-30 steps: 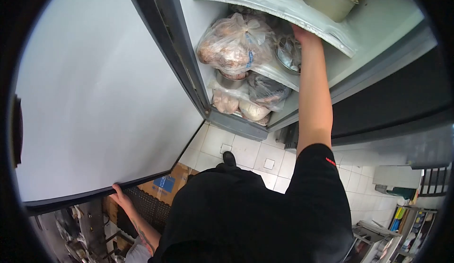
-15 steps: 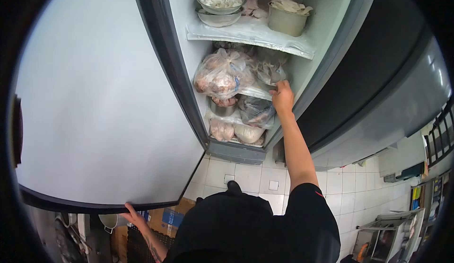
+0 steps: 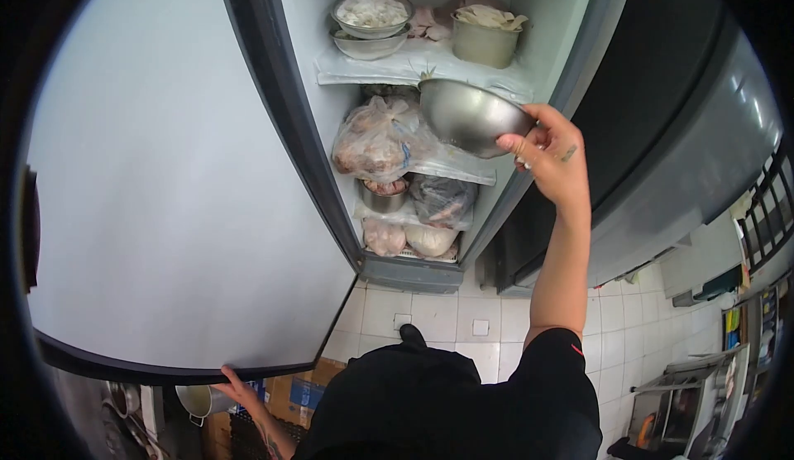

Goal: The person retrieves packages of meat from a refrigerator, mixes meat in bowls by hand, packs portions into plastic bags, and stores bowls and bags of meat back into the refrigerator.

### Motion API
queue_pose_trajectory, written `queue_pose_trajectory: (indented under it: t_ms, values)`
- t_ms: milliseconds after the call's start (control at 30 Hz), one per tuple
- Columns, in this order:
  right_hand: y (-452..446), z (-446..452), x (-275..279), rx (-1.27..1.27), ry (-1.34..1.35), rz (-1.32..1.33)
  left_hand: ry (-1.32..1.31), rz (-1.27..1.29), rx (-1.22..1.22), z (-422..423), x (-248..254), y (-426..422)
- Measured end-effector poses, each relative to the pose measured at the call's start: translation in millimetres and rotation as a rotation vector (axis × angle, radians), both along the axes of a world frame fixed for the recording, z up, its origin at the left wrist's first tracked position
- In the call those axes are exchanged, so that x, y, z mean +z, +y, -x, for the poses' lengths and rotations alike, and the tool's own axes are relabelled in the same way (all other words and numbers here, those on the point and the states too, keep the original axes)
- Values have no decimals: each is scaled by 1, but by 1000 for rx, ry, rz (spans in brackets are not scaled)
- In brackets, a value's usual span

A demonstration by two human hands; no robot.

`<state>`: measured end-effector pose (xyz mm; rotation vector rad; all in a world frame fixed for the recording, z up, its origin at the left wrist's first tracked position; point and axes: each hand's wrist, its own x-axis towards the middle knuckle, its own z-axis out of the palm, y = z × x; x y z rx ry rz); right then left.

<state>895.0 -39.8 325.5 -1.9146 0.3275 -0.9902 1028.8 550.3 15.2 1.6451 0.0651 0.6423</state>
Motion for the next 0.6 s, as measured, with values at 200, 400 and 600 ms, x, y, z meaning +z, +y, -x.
queue_pose_trajectory:
  t_ms: [200, 400, 600]
  values:
    - [16, -5, 43, -36, 24, 423, 21, 14, 56, 2, 11, -10]
    - [-4, -31, 78, -152, -121, 500, 0, 37, 68, 0, -15, -1]
    - [-53, -103, 111, -285, -146, 519, 3, 33, 129, 9, 1, -19]
